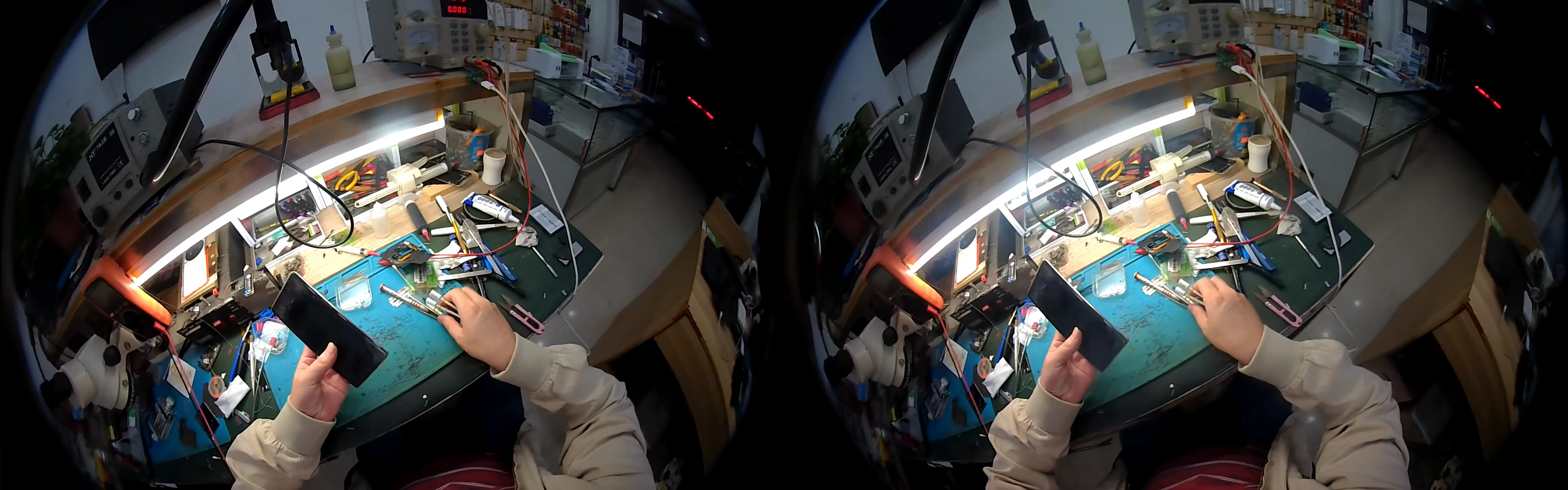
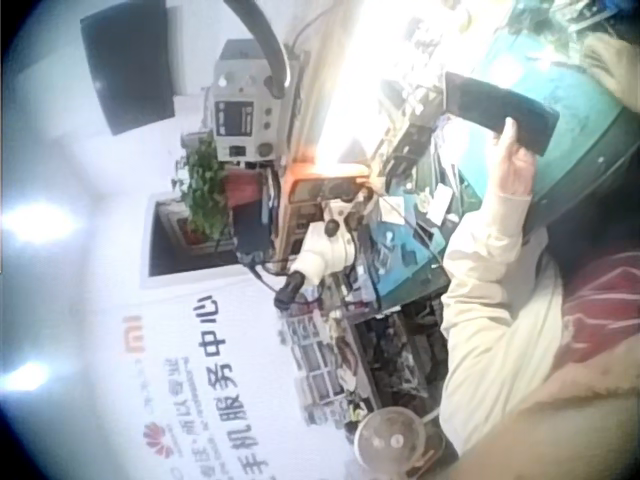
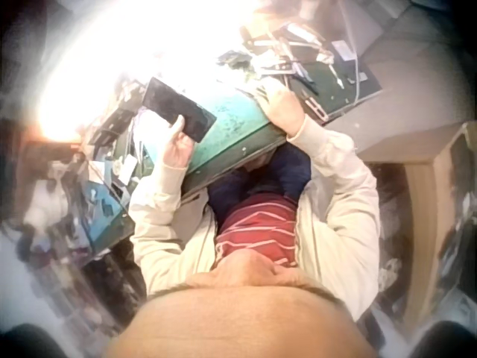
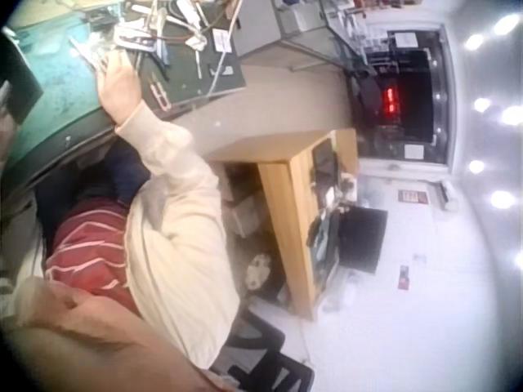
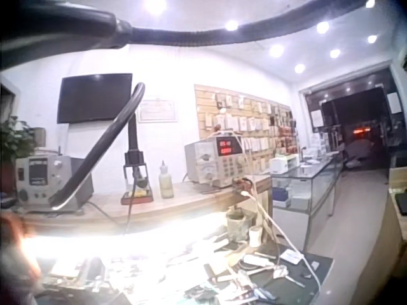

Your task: The person disassembles a smartphone, removes the back cover, and manipulates internal components including the battery and camera module. They use a screwdriver and tweezers to adjust parts and test the device by connecting a charging cable.

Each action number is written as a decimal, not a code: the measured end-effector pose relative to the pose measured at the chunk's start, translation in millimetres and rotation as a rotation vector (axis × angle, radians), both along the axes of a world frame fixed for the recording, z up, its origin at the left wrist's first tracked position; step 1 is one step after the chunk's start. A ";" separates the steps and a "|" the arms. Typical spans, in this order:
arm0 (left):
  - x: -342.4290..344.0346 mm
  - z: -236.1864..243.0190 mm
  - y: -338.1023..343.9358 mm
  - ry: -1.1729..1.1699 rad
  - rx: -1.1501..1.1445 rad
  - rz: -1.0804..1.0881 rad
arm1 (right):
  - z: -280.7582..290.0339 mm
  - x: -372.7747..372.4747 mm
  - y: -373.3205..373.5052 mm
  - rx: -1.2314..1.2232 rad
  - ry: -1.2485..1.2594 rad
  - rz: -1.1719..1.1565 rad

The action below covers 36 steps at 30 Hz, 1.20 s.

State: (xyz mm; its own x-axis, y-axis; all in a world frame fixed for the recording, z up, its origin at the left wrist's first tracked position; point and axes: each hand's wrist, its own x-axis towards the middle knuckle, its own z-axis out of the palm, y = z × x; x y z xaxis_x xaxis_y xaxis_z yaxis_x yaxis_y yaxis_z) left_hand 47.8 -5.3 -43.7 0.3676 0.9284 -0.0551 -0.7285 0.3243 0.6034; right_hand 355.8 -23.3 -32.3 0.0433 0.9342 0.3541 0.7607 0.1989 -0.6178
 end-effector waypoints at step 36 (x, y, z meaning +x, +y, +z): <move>1.7 5.9 -7.9 0.040 0.061 0.116 | 5.7 -91.3 -39.1 -0.408 1.085 0.351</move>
